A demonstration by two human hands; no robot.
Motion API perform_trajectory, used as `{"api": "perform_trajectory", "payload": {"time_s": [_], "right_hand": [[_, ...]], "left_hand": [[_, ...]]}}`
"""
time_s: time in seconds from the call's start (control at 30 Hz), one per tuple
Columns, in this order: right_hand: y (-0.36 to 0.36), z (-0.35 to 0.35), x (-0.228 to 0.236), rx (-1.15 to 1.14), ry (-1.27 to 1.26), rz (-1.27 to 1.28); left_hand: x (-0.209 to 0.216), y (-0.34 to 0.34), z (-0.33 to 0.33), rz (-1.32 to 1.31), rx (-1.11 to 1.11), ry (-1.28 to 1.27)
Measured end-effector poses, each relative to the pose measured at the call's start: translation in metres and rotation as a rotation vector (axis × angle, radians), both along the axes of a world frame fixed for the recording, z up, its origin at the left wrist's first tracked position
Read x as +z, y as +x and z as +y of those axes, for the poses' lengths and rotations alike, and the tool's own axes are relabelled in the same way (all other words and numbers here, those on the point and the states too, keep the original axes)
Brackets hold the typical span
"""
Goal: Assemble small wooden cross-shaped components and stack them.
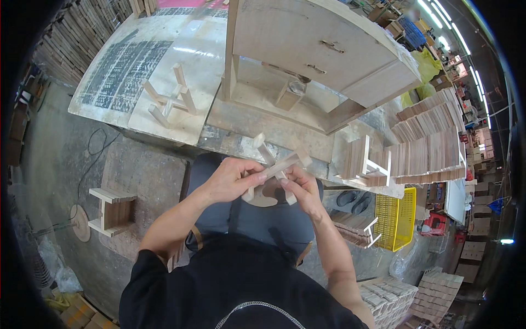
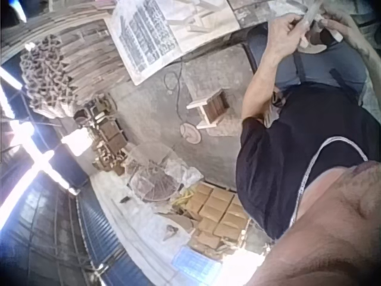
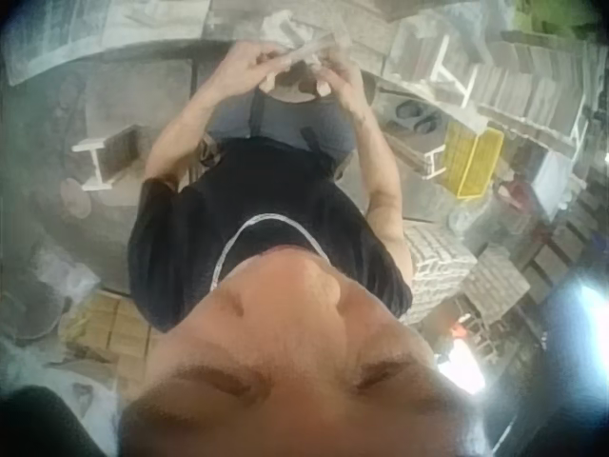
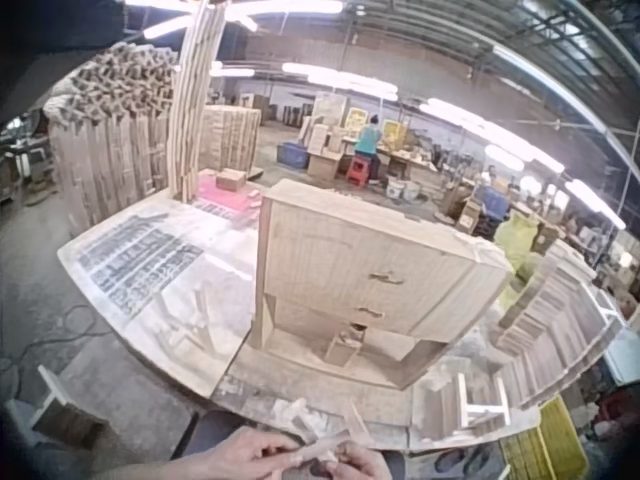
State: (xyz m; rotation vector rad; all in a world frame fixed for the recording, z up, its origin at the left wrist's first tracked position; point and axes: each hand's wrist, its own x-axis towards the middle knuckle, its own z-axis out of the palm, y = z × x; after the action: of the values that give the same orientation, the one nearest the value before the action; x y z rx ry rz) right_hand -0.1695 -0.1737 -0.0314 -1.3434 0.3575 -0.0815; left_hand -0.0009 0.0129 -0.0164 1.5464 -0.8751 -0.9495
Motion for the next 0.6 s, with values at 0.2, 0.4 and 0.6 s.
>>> {"api": "perform_trajectory", "payload": {"time_s": [0.2, 0.4, 0.6], "right_hand": [[0.014, 0.001, -0.004, -0.043, -0.042, -0.077], [0.024, -0.002, -0.006, -0.097, 0.040, -0.120], [0.026, -0.006, -0.004, -0.150, 0.053, -0.162]], "left_hand": [[-0.012, 0.017, -0.007, 0.168, -0.034, -0.020], [0.001, 0.031, -0.016, 0.183, -0.081, 0.002], [0.016, 0.030, -0.020, 0.124, -0.077, 0.004]]}}
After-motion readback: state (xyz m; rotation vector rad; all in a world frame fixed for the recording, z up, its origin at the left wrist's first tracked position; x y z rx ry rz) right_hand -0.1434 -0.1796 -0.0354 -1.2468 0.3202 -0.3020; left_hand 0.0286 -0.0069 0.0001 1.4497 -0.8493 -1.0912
